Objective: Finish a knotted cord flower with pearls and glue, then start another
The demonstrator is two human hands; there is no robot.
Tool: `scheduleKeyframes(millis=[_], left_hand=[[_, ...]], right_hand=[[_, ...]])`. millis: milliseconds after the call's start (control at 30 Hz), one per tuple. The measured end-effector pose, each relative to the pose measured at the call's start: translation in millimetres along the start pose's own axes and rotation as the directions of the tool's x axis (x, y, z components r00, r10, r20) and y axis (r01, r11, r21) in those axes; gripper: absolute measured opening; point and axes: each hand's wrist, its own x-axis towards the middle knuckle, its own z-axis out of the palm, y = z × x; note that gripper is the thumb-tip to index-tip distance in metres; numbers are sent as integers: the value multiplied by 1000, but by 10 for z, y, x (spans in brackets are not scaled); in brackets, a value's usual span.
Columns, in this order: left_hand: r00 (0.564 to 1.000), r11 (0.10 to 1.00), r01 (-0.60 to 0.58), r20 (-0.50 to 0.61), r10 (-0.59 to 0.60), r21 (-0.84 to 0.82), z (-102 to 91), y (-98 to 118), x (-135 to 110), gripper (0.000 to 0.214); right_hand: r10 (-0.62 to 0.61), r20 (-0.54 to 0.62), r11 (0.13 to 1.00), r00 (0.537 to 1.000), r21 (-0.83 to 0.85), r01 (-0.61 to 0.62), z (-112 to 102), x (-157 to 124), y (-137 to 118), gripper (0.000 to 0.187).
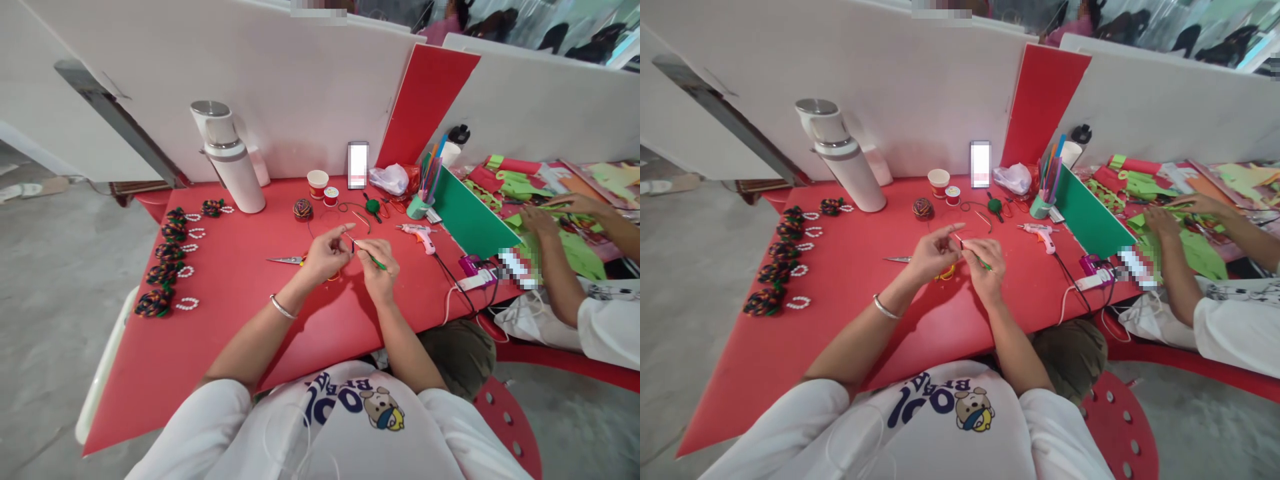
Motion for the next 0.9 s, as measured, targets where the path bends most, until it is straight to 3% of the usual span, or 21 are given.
scheduleKeyframes(millis=[100,233,333,467,567,667,767,900], left_hand=[[992,999,-38,-116,42,36,62,-47,12,77],[999,997,9,-30,-12,-73,50,-30,-7,77],[992,986,77,112,-61,-146,-42,18,-20,72],[963,977,155,245,-116,-148,-237,78,9,60],[945,977,180,296,-140,-113,-346,103,38,57],[930,977,200,329,-164,-78,-400,119,48,52],[927,975,213,327,-182,-63,-416,125,48,47],[943,979,190,292,-161,-71,-355,103,43,52]], right_hand=[[-195,-6,954,981,-232,188,-29,33,-55,12],[-215,-29,928,976,-318,195,-35,70,-25,17],[-182,1,969,983,-169,180,-62,135,27,21],[-141,208,987,968,109,120,-285,354,95,21],[-98,379,989,920,140,48,-520,550,113,20],[-60,469,992,881,128,0,-673,685,110,19],[-20,492,978,870,191,-85,-670,701,125,22],[-30,426,895,904,415,-166,-431,515,159,21]])
